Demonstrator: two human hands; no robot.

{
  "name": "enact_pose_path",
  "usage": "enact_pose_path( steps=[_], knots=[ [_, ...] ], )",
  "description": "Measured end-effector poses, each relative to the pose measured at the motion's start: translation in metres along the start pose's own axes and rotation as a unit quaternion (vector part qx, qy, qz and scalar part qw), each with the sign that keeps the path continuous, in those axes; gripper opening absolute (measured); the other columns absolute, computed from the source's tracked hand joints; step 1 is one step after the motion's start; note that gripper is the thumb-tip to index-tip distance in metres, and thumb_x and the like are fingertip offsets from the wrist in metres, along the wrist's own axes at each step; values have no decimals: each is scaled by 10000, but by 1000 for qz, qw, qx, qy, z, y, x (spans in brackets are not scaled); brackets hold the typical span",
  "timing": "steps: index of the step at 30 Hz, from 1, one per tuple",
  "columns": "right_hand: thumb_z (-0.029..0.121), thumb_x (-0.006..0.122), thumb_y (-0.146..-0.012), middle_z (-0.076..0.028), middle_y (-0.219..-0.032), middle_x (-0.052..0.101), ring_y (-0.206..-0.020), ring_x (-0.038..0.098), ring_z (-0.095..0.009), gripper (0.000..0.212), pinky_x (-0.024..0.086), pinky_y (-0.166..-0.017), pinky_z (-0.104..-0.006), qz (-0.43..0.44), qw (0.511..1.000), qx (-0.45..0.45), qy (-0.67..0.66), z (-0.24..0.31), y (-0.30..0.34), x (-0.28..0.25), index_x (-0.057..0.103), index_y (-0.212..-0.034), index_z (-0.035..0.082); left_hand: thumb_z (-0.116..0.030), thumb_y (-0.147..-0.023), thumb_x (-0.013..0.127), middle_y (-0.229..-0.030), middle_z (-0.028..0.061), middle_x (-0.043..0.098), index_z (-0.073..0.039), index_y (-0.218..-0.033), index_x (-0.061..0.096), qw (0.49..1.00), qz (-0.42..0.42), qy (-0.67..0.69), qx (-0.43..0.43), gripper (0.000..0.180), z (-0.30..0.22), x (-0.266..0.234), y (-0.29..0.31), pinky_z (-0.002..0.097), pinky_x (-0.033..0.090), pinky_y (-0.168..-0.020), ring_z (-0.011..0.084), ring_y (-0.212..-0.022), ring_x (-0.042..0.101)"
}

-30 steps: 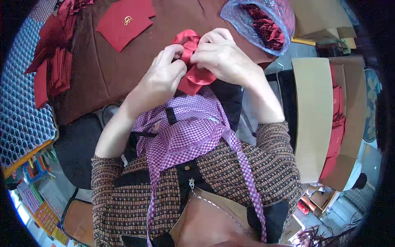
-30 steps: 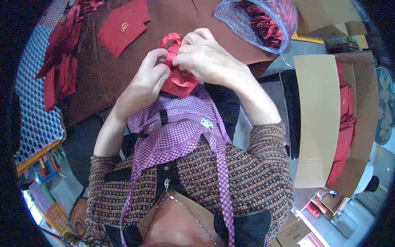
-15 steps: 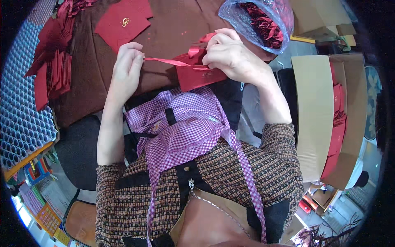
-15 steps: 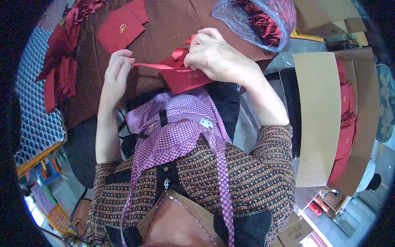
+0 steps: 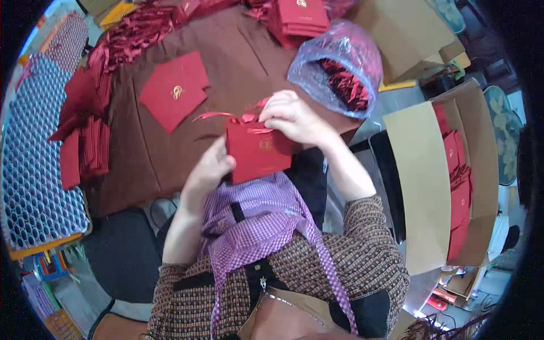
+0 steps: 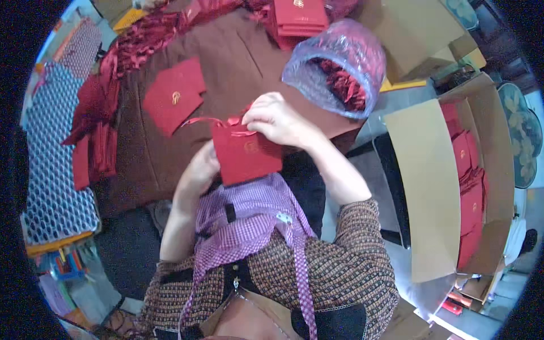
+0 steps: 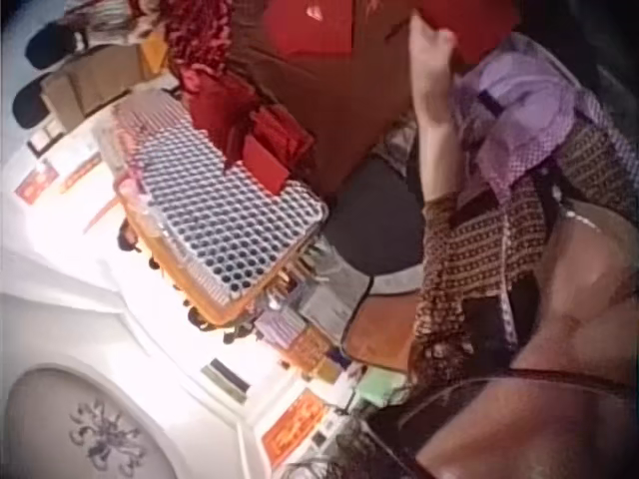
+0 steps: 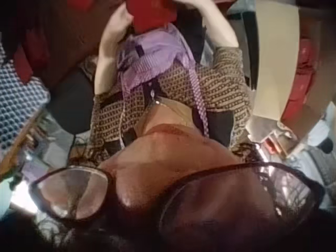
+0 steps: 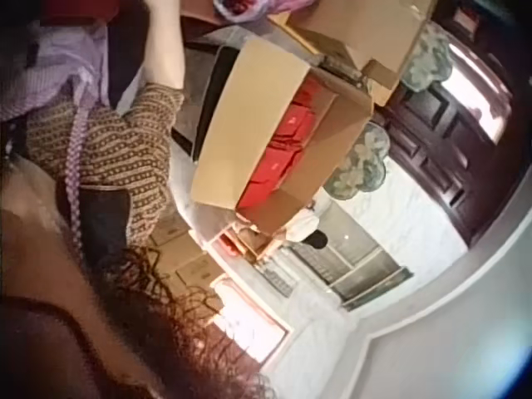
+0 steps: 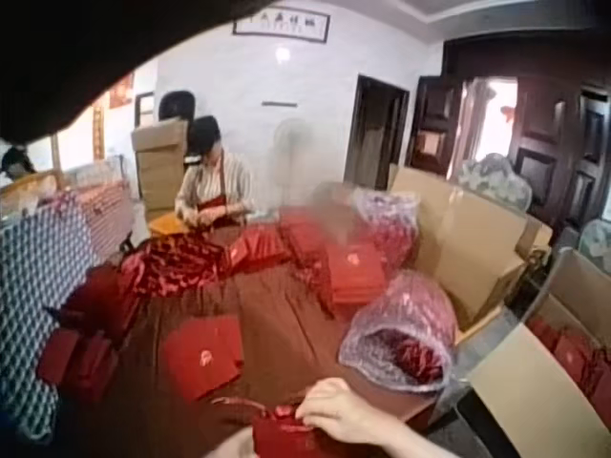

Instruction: The person picks up a red envelope and a ribbon, threads the ribbon through the envelope holes, and ties it into a bow before placing it in a box and repeating the process.

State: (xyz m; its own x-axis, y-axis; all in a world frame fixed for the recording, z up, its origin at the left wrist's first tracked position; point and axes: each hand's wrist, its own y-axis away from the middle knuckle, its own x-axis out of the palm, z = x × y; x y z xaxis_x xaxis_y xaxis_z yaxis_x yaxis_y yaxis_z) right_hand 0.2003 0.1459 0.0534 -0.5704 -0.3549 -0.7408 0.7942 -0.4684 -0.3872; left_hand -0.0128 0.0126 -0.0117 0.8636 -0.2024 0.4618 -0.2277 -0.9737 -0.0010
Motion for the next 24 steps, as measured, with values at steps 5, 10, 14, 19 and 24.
enact_pose_path(
  steps=[5, 10, 14, 19, 24],
  knots=[
    [303, 711, -733, -168, -1344, 446, -1277, 385, -347, 660, 311, -1025, -478, -28, 981, -16, 191, 23, -13, 15, 474, -1297, 58, -121, -963, 452, -1220, 113, 553, 36, -1269, 460, 979, -178, 77, -57, 345, 13, -13, -24, 337, 436, -953, 188, -1089, 555],
    [272, 635, -759, -191, -1405, 389, -1301, 380, -339, 676, 338, -1029, -493, 98, 958, -73, 259, 32, -3, 29, 406, -1356, 52, -159, -982, 417, -1239, 141, 538, 51, -1241, 464, 981, -164, 104, 8, 337, -18, -5, -49, 360, 428, -978, 216, -1121, 542],
    [115, 523, -755, -126, -1223, 589, -1157, 545, -276, 455, 423, -962, -420, -32, 925, -85, 369, 4, -42, -26, 577, -1205, 82, -258, -998, 385, -1214, 166, 550, 45, -1254, 434, 982, -133, 129, 33, 400, -29, -4, -61, 353, 512, -825, 240, -1002, 601],
    [-54, 505, -692, -78, -1266, 576, -1152, 546, -282, 538, 432, -916, -389, -260, 833, -137, 470, -63, -120, -161, 598, -1197, 109, -151, -966, 465, -1017, 110, 618, 43, -1058, 572, 959, -178, -219, 19, 240, 18, -31, -61, 285, 526, -692, 163, -840, 622],
    [31, 515, -794, -46, -1454, 377, -1320, 366, -291, 635, 324, -1017, -526, -160, 809, 47, 563, -165, -123, -179, 405, -1384, 238, -48, -941, 474, -985, 84, 595, 39, -987, 596, 932, -210, -283, 83, 156, 33, -30, -60, 254, 528, -668, 143, -813, 622]
  ],
)
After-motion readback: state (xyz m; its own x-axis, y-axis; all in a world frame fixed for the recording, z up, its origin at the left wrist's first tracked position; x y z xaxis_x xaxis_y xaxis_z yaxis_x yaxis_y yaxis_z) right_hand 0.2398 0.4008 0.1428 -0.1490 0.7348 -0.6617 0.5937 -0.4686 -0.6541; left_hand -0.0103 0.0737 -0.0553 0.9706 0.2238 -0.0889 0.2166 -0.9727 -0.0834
